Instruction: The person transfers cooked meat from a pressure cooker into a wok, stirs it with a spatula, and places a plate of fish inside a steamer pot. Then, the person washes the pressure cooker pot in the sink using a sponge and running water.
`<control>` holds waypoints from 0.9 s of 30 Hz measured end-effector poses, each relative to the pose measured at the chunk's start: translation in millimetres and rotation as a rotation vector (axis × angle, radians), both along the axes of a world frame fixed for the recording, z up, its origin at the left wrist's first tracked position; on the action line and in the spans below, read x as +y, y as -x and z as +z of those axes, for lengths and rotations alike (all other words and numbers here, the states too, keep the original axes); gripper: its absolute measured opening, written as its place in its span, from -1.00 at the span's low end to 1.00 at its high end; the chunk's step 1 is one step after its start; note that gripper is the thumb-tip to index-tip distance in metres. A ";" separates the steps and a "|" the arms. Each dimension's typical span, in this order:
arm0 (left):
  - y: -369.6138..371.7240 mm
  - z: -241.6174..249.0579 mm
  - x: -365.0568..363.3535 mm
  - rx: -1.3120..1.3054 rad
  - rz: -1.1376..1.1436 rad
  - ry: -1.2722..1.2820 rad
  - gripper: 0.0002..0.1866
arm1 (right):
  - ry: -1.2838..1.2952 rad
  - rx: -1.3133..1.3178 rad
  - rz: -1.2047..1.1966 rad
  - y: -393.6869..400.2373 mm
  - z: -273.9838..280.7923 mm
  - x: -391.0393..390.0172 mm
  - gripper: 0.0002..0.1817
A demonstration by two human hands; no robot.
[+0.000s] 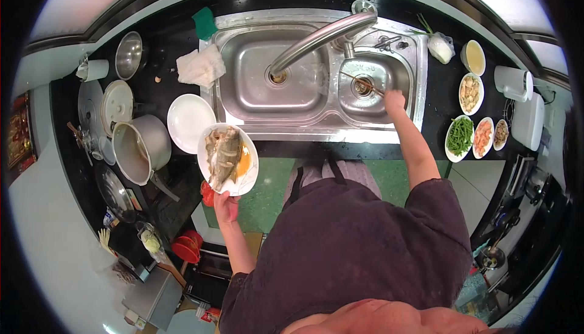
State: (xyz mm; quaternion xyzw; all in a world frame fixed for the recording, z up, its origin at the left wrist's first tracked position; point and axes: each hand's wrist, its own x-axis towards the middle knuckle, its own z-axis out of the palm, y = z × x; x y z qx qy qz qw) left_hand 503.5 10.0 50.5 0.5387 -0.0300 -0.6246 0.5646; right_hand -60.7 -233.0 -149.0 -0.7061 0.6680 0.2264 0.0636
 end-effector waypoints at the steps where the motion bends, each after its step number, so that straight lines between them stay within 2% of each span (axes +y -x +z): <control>1: 4.5 4.3 -2.4 -0.010 -0.001 0.011 -0.24 | -0.206 0.095 0.024 -4.6 10.4 -4.5 -0.81; 3: 23.9 20.5 -16.8 -0.050 0.057 0.015 -0.25 | -0.238 0.034 -0.038 7.9 -10.3 0.6 -0.81; 5: 21.4 17.5 -12.1 -0.037 -0.010 0.027 -0.24 | -0.230 -0.004 -0.044 16.5 -25.1 0.3 -0.82; 7: 18.9 15.8 -1.8 -0.025 -0.048 0.024 -0.24 | -0.197 -0.009 0.002 15.1 14.0 -3.7 -0.82; 10: 27.8 14.8 -1.2 -0.012 -0.044 0.019 -0.22 | -0.130 -0.090 -0.063 3.4 61.1 -20.0 -0.85; 11: 36.1 16.0 -5.1 -0.012 -0.024 0.006 -0.21 | -0.065 -0.143 -0.002 2.5 54.3 -22.2 -0.84; 14: 51.0 19.1 -10.4 -0.006 -0.009 -0.019 -0.20 | -0.074 -0.225 0.085 6.1 -23.9 -29.8 -0.85; 17: 64.5 23.7 -13.4 -0.013 -0.022 -0.024 -0.20 | -0.048 -0.210 -0.037 -6.6 -57.6 -24.1 -0.82; 22: 69.1 26.8 -1.0 -0.019 -0.040 -0.083 -0.17 | -0.008 -0.174 -0.144 -9.4 -69.2 -16.4 -0.82; 25: 86.5 32.1 -7.6 -0.099 0.058 -0.056 -0.25 | -0.006 -0.164 -0.170 -6.2 -60.6 -14.0 -0.81; 27: 94.6 35.7 -13.5 -0.103 0.067 -0.042 -0.25 | 0.001 -0.218 -0.158 -10.9 -53.4 -8.8 -0.71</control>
